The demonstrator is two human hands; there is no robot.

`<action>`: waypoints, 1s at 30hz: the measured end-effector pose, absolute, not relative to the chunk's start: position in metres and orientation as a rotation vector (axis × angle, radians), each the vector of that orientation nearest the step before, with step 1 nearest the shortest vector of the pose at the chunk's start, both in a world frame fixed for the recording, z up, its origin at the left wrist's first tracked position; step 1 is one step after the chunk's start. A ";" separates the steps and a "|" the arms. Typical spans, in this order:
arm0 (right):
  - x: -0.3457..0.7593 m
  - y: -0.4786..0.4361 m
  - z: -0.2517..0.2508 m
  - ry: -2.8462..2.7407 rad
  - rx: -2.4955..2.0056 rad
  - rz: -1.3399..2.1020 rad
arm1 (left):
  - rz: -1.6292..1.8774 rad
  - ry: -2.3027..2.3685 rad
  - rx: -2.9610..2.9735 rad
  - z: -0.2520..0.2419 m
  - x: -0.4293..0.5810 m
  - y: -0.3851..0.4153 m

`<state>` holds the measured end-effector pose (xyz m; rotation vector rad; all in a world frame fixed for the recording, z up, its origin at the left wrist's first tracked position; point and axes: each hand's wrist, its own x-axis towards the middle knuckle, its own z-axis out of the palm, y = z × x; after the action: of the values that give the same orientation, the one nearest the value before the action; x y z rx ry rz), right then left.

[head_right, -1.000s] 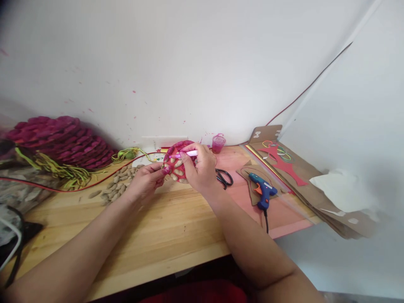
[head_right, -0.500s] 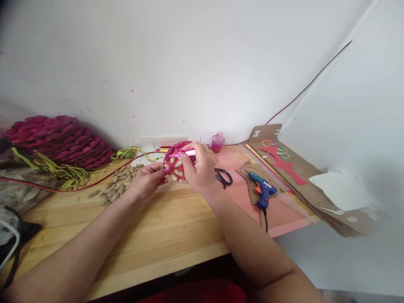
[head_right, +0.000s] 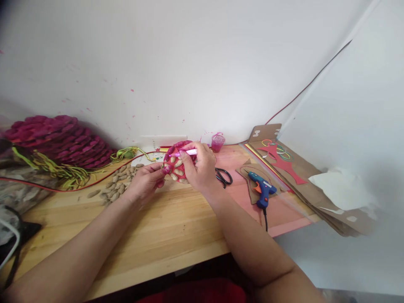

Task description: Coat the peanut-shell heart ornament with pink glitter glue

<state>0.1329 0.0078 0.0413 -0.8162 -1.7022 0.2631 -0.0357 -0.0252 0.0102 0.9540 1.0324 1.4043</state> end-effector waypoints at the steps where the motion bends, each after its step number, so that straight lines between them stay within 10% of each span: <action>1: 0.133 0.007 0.041 -1.712 -0.817 0.265 | 1.405 1.037 0.958 0.010 -0.036 -0.025; 30: 0.129 0.000 0.042 -1.784 -0.738 0.170 | 1.381 1.000 0.901 0.010 -0.040 -0.024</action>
<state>0.1286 -0.0003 0.0424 -0.7384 -1.7839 0.1705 -0.0395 -0.0242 0.0101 0.9013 1.0004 1.3806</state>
